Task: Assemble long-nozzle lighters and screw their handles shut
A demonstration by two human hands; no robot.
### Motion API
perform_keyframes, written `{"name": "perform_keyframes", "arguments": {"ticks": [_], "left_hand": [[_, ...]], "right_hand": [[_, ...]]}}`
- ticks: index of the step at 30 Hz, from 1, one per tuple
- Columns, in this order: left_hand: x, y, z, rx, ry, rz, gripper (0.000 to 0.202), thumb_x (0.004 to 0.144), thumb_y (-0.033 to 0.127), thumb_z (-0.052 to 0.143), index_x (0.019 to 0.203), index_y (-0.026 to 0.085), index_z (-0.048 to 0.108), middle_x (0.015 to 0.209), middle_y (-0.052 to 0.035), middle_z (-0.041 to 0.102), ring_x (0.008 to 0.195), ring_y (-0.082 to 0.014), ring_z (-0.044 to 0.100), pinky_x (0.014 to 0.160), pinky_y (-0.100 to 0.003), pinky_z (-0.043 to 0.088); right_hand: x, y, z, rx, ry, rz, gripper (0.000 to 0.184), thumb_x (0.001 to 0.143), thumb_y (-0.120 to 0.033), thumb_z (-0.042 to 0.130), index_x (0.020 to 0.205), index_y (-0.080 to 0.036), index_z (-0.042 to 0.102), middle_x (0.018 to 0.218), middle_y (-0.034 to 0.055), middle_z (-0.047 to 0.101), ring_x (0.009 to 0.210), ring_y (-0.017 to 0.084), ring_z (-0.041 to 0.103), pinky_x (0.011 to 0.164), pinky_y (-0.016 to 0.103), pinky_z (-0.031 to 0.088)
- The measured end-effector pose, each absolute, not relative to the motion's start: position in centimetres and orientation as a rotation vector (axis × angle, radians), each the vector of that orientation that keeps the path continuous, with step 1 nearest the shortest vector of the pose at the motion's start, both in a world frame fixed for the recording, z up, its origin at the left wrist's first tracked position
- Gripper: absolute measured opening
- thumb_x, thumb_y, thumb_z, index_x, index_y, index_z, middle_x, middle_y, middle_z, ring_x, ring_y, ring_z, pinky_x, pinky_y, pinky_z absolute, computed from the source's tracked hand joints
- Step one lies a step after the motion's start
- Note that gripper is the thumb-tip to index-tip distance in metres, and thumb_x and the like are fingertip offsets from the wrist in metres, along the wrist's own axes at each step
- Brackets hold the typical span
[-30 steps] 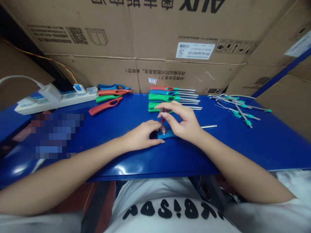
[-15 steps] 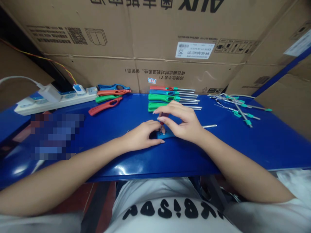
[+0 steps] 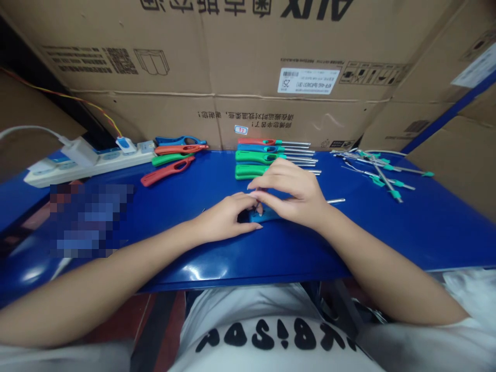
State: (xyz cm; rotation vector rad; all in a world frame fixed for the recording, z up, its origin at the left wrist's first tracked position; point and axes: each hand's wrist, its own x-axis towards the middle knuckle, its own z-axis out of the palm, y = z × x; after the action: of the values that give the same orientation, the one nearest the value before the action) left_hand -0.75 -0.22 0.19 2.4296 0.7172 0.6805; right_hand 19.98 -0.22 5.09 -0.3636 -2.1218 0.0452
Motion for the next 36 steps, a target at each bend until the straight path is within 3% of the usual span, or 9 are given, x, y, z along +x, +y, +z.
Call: {"name": "perform_keyframes", "arguments": {"ticks": [2, 6, 9, 14, 21, 25, 28, 34, 36], "left_hand": [[-0.74, -0.23, 0.20, 2.432, 0.718, 0.683, 0.021, 0.087, 0.029, 0.077, 0.100, 0.018, 0.064, 0.100, -0.0037, 0.071, 0.095, -0.0211, 0.067, 0.090, -0.034, 0.053], [-0.72, -0.31, 0.30, 2.438, 0.734, 0.663, 0.019, 0.087, 0.029, 0.076, 0.099, 0.018, 0.064, 0.102, -0.0044, 0.070, 0.097, -0.0217, 0.066, 0.091, -0.035, 0.053], [-0.72, -0.31, 0.29, 2.430, 0.721, 0.682, 0.020, 0.086, 0.028, 0.077, 0.098, 0.018, 0.064, 0.102, -0.0045, 0.070, 0.097, -0.0217, 0.066, 0.091, -0.035, 0.053], [-0.72, -0.23, 0.16, 2.431, 0.713, 0.684, 0.021, 0.086, 0.027, 0.077, 0.100, 0.018, 0.064, 0.101, -0.0042, 0.070, 0.095, -0.0211, 0.066, 0.091, -0.035, 0.053], [-0.73, -0.32, 0.29, 2.440, 0.715, 0.676, 0.019, 0.087, 0.028, 0.076, 0.098, 0.018, 0.064, 0.101, -0.0044, 0.070, 0.097, -0.0216, 0.066, 0.091, -0.034, 0.053], [-0.75, -0.37, 0.48, 2.424, 0.710, 0.661, 0.020, 0.087, 0.028, 0.076, 0.099, 0.018, 0.063, 0.103, -0.0041, 0.069, 0.098, -0.0209, 0.066, 0.092, -0.034, 0.052], [-0.74, -0.35, 0.56, 2.416, 0.710, 0.642, 0.020, 0.088, 0.029, 0.075, 0.099, 0.018, 0.063, 0.103, -0.0039, 0.069, 0.099, -0.0205, 0.066, 0.092, -0.034, 0.052], [-0.76, -0.30, 0.41, 2.439, 0.721, 0.657, 0.020, 0.088, 0.029, 0.075, 0.099, 0.018, 0.063, 0.101, -0.0041, 0.069, 0.097, -0.0213, 0.066, 0.092, -0.035, 0.052], [-0.79, -0.28, 0.33, 2.445, 0.708, 0.666, 0.020, 0.087, 0.029, 0.076, 0.098, 0.018, 0.063, 0.102, -0.0046, 0.069, 0.097, -0.0212, 0.066, 0.092, -0.035, 0.053]], "right_hand": [[20.05, -0.22, 5.00, -0.357, -2.149, -0.008, 0.015, 0.099, -0.023, 0.062, 0.109, -0.020, 0.072, 0.090, 0.0048, 0.076, 0.081, 0.017, 0.068, 0.083, 0.036, 0.055], [19.78, -0.56, 4.69, -0.448, -2.192, 0.163, 0.037, 0.104, -0.017, 0.042, 0.136, -0.019, 0.060, 0.114, 0.0099, 0.075, 0.104, 0.019, 0.067, 0.095, 0.040, 0.053], [19.57, -0.70, 4.63, -0.472, -2.160, 0.266, 0.032, 0.103, -0.017, 0.045, 0.130, -0.019, 0.063, 0.105, 0.0074, 0.076, 0.099, 0.019, 0.067, 0.093, 0.039, 0.053], [19.65, -0.43, 4.59, -0.451, -2.130, 0.033, 0.013, 0.099, -0.027, 0.062, 0.106, -0.020, 0.070, 0.084, 0.0038, 0.073, 0.080, 0.018, 0.065, 0.081, 0.037, 0.053], [19.46, -0.52, 4.24, -0.460, -2.124, 0.228, 0.033, 0.104, -0.019, 0.045, 0.132, -0.020, 0.063, 0.112, 0.0087, 0.076, 0.105, 0.020, 0.068, 0.095, 0.040, 0.053], [19.58, -0.24, 4.28, -0.502, -2.061, 0.148, 0.018, 0.099, -0.021, 0.061, 0.113, -0.019, 0.072, 0.090, 0.0045, 0.076, 0.084, 0.018, 0.067, 0.085, 0.036, 0.054], [19.74, -0.04, 4.28, -0.515, -2.057, 0.035, 0.012, 0.096, -0.028, 0.067, 0.103, -0.020, 0.073, 0.087, 0.0038, 0.076, 0.080, 0.018, 0.066, 0.082, 0.036, 0.054], [19.72, -0.37, 4.17, -0.525, -2.140, 0.241, 0.035, 0.103, -0.019, 0.045, 0.134, -0.020, 0.062, 0.111, 0.0083, 0.076, 0.099, 0.019, 0.067, 0.094, 0.039, 0.054], [19.70, -0.40, 4.17, -0.508, -2.134, 0.345, 0.034, 0.102, -0.018, 0.047, 0.132, -0.020, 0.063, 0.107, 0.0066, 0.076, 0.097, 0.018, 0.067, 0.092, 0.037, 0.054]]}}
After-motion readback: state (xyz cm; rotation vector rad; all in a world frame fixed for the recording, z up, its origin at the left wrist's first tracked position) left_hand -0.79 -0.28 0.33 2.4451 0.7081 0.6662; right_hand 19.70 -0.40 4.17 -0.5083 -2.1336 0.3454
